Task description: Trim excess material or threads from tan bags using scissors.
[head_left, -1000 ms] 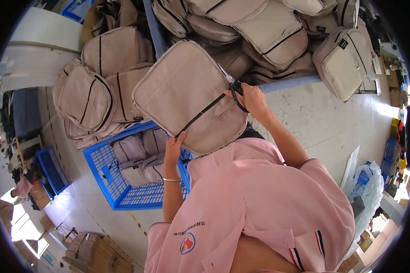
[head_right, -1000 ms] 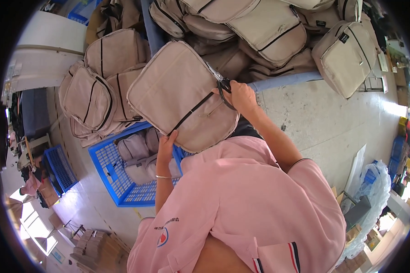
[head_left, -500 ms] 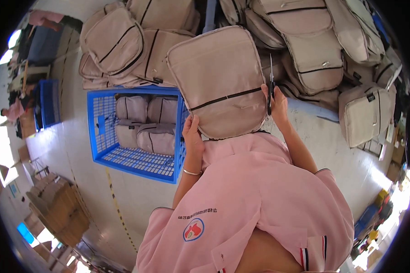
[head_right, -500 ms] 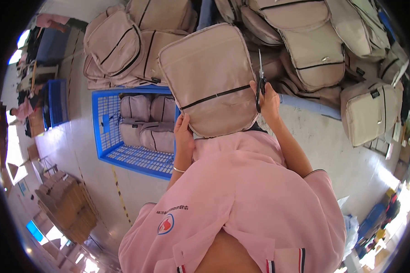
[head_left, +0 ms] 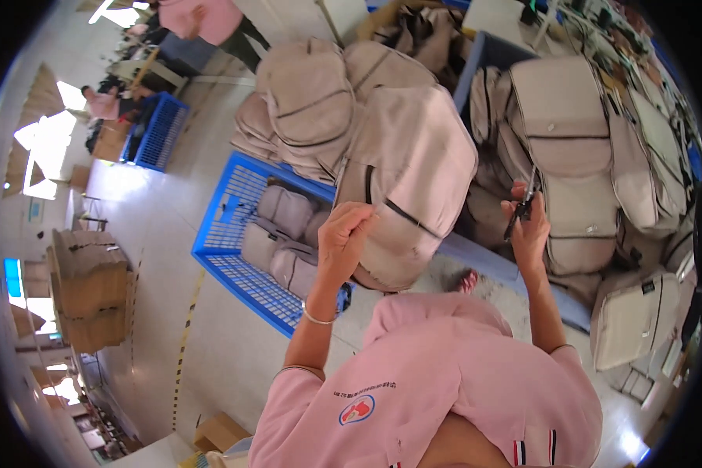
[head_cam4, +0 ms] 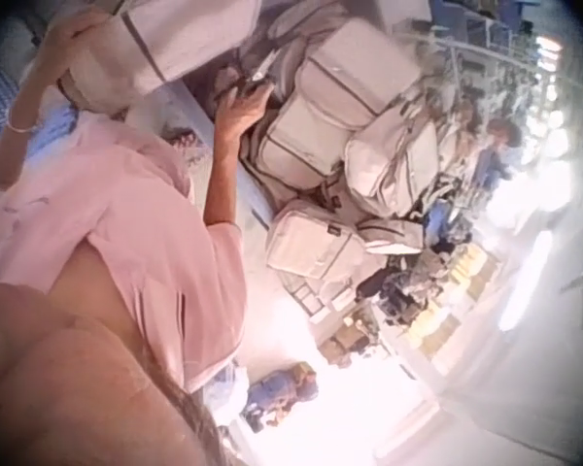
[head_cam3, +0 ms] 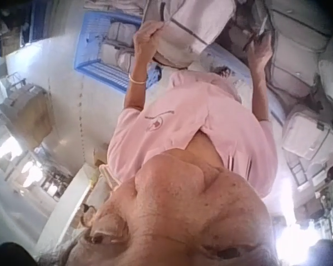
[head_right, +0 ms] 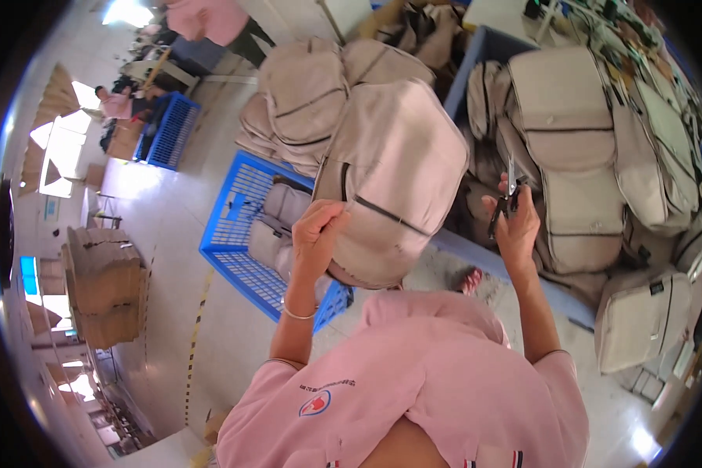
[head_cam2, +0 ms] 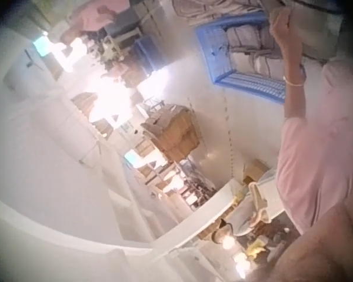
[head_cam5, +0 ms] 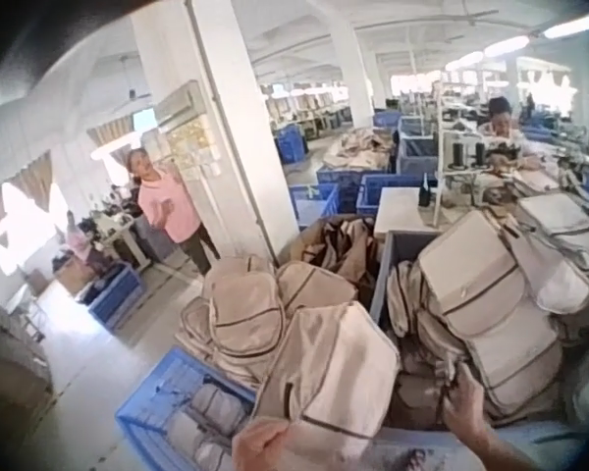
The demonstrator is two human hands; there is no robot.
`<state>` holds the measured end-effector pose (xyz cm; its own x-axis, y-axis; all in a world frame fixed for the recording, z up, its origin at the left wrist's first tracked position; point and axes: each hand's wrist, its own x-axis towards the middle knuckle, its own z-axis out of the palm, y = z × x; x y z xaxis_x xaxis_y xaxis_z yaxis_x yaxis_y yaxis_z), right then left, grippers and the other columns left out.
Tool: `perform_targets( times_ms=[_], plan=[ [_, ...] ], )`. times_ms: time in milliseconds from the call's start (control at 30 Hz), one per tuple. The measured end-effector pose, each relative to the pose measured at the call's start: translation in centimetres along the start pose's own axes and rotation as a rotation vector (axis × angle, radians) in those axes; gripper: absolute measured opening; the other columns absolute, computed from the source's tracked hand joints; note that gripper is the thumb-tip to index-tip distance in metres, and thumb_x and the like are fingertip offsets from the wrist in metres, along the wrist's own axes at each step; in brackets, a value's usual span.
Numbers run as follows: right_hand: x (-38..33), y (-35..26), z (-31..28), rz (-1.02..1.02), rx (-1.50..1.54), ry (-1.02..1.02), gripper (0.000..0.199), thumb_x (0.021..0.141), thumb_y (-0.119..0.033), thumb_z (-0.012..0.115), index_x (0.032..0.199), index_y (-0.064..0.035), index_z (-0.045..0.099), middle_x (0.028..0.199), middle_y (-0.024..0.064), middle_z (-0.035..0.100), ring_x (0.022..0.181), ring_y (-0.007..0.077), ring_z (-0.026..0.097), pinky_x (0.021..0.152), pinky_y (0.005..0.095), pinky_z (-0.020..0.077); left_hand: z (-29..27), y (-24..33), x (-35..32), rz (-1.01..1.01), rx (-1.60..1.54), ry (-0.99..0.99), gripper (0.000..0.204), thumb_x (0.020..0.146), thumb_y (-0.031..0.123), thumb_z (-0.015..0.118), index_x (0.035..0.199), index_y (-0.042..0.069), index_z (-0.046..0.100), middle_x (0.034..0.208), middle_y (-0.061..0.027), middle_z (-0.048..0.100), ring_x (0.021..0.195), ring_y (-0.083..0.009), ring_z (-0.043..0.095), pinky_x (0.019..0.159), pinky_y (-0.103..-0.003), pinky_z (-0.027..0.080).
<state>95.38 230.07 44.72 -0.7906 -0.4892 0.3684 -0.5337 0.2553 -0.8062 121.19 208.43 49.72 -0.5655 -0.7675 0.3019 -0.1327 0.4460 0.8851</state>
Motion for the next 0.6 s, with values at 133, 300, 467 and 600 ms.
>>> perform_targets(
  times_ms=[133,300,467,600],
  plan=[
    [3.8,-7.0,-1.7,-0.295,0.030,0.004,0.044,0.080,-0.018,0.078,0.113,-0.0007,0.055,0.126,0.0161,0.063,0.102,0.0270,0.066,0.086,0.0342,0.0510,-4.5,6.0,4.0,0.379,0.279,-0.392,0.013,0.081,0.007,0.068,0.093,0.002,0.070,0.094,-0.0079,0.068,0.086,-0.0266,0.064,0.075,-0.035,0.051],
    [1.9,-9.5,0.1,-0.354,0.123,-0.295,0.052,0.063,-0.010,0.084,0.108,-0.0024,0.059,0.101,0.0149,0.065,0.092,0.0340,0.063,0.079,0.0384,0.0498,-6.2,8.2,8.5,0.781,0.454,-0.597,0.012,0.085,0.015,0.063,0.092,0.009,0.071,0.087,-0.0061,0.066,0.081,-0.0249,0.062,0.074,-0.038,0.048],
    [-1.0,-7.3,2.2,-0.353,-0.101,-0.130,0.033,0.059,0.005,0.073,0.085,-0.0004,0.053,0.079,0.0179,0.054,0.074,0.0423,0.054,0.065,0.0431,0.0459,-0.2,4.3,11.1,0.891,0.355,-0.532,0.011,0.075,0.017,0.062,0.067,0.010,0.064,0.066,-0.0083,0.061,0.067,-0.0277,0.062,0.066,-0.041,0.046],
    [-0.6,-4.3,0.8,-0.221,-0.117,-0.283,0.040,0.078,0.005,0.068,0.117,0.0057,0.058,0.086,0.0150,0.063,0.077,0.0236,0.059,0.072,0.0331,0.0490,3.5,5.6,12.7,0.964,0.406,-0.325,0.014,0.067,0.024,0.067,0.057,0.016,0.062,0.063,-0.0060,0.061,0.065,-0.0267,0.061,0.068,-0.041,0.043]
  ],
)
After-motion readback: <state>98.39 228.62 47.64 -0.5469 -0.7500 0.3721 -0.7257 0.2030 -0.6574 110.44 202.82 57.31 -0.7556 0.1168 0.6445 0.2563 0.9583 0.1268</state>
